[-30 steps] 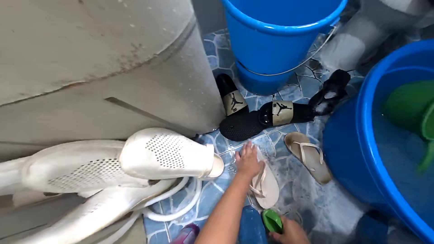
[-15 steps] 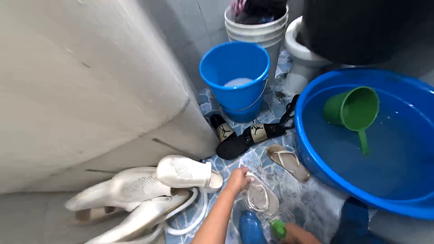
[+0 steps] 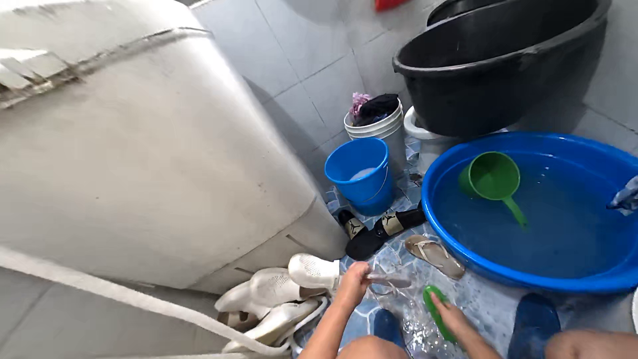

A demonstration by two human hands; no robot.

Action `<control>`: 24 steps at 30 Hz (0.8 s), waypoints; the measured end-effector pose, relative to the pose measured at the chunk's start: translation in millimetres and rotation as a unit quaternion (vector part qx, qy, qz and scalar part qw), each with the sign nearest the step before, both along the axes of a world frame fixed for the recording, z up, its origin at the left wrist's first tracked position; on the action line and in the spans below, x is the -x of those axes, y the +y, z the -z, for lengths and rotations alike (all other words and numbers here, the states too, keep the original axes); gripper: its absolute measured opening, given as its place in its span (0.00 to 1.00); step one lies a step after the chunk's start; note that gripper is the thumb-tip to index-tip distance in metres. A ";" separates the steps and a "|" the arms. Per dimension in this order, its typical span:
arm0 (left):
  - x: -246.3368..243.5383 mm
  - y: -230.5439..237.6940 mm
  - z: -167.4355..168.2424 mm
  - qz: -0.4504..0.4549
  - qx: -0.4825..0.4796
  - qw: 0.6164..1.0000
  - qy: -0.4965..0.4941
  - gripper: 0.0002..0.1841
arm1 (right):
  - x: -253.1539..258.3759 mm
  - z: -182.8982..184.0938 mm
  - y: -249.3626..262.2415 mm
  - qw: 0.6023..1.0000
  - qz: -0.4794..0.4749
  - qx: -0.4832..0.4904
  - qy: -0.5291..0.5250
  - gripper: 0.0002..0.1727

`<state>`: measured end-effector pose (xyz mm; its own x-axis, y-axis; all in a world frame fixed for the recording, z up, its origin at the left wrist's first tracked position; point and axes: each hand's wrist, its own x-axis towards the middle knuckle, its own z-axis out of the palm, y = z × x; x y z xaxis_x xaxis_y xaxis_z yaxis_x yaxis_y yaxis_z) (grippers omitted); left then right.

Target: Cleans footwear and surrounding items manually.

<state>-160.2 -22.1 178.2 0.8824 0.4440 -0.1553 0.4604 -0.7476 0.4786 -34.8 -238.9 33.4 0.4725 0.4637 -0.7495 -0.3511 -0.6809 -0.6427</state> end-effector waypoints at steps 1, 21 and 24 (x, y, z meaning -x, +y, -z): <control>-1.9 0.7 3.9 0.008 0.004 1.000 0.001 0.11 | -2.4 3.0 2.5 1.000 0.011 -0.008 -0.005 0.41; -5.5 32.8 108.4 -0.070 0.042 0.993 -0.081 0.13 | -87.1 53.9 82.3 0.992 0.032 -0.038 -0.114 0.27; -6.0 31.3 112.9 -0.091 0.009 0.990 -0.106 0.12 | -80.0 16.1 108.6 0.974 0.030 -0.156 -0.163 0.24</control>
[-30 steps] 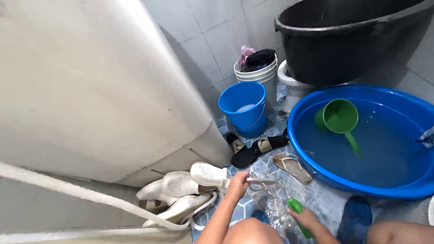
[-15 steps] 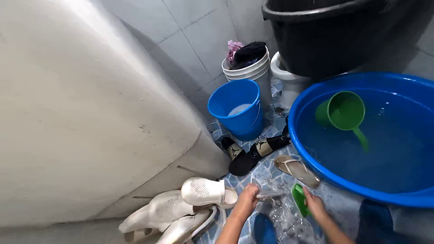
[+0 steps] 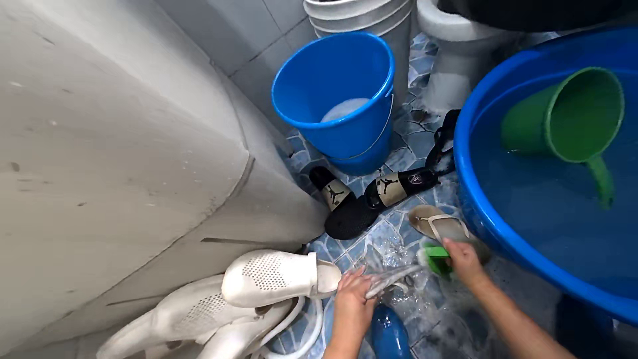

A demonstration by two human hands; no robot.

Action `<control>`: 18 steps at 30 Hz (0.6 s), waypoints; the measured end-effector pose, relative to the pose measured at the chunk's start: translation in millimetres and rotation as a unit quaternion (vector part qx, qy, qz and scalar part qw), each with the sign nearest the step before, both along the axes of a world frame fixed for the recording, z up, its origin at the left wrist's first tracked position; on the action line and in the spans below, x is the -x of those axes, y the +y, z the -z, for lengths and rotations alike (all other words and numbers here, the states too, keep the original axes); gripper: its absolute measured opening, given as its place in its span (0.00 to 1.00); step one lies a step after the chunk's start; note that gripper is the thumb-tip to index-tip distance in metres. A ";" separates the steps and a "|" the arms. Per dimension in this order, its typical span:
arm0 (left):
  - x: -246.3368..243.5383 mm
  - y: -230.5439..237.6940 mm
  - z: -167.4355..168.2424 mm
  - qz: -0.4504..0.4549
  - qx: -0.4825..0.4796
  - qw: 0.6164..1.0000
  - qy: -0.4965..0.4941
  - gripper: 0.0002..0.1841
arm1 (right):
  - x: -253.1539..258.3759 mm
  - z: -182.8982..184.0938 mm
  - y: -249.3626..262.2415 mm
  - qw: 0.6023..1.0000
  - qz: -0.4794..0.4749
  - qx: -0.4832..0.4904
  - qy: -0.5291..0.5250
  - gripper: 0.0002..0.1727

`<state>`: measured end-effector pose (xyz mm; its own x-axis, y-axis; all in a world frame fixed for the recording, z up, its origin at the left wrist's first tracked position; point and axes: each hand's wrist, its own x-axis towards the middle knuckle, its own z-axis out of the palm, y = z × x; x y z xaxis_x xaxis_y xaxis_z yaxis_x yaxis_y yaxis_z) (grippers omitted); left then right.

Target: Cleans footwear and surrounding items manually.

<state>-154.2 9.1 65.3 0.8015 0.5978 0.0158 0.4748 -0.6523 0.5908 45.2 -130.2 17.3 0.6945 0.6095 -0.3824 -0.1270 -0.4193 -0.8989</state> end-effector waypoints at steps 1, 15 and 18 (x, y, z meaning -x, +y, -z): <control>-0.5 -1.2 2.0 -0.007 -0.006 1.000 -0.014 0.11 | 16.2 -20.8 13.9 0.997 -0.010 -0.072 -0.029 0.23; 12.8 -26.9 37.5 -0.032 0.017 0.989 -0.142 0.14 | 86.2 -30.4 29.8 0.911 -0.129 -0.194 -0.340 0.29; 28.0 -21.8 30.0 0.009 -0.014 0.994 -0.109 0.10 | 62.6 10.4 13.4 0.936 -0.126 -0.085 -0.316 0.26</control>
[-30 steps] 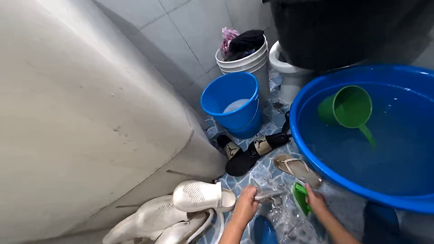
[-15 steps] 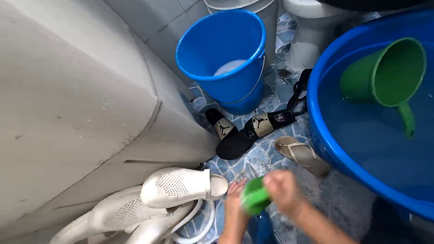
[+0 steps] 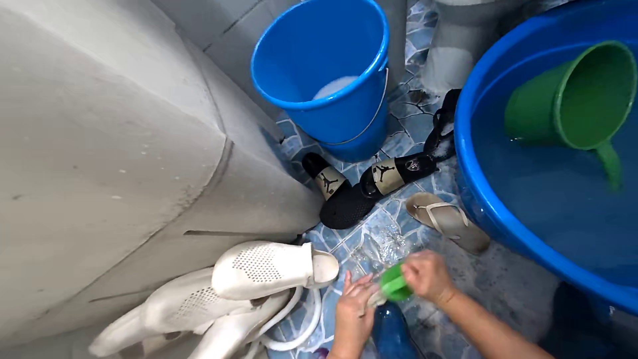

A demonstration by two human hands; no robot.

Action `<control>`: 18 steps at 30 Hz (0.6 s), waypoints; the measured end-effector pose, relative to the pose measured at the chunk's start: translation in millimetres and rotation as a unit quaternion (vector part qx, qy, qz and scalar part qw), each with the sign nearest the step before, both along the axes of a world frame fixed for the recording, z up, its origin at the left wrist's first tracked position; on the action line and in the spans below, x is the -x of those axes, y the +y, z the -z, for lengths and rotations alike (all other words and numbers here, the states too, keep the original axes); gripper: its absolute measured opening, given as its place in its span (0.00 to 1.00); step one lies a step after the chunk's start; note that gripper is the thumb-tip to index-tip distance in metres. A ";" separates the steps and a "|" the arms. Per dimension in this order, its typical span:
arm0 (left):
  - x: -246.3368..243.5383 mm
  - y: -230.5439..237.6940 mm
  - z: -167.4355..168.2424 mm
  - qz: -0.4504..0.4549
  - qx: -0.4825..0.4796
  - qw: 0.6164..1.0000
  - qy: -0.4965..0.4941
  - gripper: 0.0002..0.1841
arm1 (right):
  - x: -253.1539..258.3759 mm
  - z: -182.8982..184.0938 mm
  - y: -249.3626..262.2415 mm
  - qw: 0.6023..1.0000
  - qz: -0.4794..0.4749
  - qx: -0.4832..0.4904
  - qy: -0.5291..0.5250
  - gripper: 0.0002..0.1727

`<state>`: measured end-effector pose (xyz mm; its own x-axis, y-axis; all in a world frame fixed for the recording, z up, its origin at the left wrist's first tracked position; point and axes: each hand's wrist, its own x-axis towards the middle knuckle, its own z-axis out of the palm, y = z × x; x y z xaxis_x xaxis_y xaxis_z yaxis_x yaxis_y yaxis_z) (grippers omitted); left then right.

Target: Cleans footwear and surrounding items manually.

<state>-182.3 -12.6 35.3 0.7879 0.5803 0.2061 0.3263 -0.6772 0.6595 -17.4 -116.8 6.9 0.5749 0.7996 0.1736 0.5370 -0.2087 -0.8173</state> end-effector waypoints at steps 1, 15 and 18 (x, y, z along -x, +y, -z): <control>3.2 0.9 1.0 0.005 0.000 1.000 0.007 0.10 | -16.0 9.9 -8.0 0.996 0.000 0.077 0.044 0.24; -12.8 -12.9 3.4 -0.019 0.010 1.000 0.020 0.10 | -27.2 -4.4 -12.1 0.982 0.005 0.152 0.111 0.22; -17.6 -6.5 5.0 -0.042 0.010 0.999 -0.007 0.12 | 19.5 -34.6 13.0 0.996 -0.015 -0.089 0.006 0.29</control>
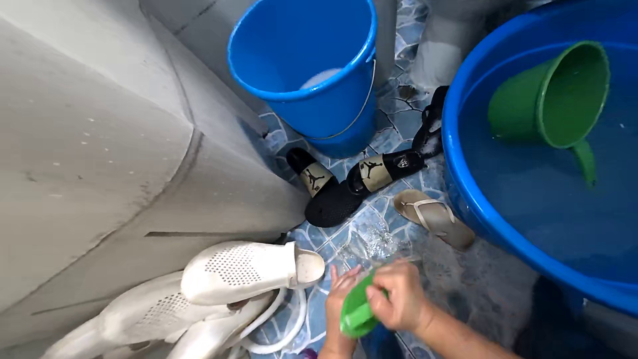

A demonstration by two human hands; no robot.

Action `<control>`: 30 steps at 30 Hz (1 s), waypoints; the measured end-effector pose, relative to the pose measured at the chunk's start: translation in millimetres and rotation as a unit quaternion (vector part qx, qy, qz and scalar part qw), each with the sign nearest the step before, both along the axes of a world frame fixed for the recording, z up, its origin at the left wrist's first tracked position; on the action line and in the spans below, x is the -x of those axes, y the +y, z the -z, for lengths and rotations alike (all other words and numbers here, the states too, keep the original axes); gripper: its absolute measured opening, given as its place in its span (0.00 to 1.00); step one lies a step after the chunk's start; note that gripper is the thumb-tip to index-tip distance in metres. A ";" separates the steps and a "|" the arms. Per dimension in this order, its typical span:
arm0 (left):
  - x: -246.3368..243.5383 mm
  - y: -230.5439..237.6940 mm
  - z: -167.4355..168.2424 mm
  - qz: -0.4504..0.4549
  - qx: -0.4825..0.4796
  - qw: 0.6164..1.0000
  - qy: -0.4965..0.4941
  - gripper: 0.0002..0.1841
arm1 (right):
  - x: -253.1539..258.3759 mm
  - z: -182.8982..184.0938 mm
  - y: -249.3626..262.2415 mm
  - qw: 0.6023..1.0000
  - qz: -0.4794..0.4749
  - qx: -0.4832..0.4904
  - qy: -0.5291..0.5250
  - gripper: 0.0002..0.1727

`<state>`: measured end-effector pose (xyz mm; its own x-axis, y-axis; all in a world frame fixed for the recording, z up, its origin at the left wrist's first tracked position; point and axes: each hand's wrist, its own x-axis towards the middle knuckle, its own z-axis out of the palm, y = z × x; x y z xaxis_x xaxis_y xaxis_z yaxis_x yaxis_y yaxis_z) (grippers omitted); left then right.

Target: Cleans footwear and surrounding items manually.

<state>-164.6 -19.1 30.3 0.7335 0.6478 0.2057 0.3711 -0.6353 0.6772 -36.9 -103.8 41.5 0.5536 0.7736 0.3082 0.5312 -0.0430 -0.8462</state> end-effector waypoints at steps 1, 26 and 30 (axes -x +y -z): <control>1.4 4.7 -2.5 0.011 -0.020 1.000 0.001 0.12 | 0.8 3.0 -1.1 1.000 0.000 -0.002 0.002 0.28; 25.6 13.5 -1.7 0.051 -0.017 0.998 0.035 0.11 | -30.0 38.0 -26.3 0.972 -0.010 0.220 0.082 0.24; 31.7 10.3 5.7 0.039 0.000 0.998 0.039 0.12 | -69.9 57.3 -40.1 0.877 0.017 0.436 0.200 0.25</control>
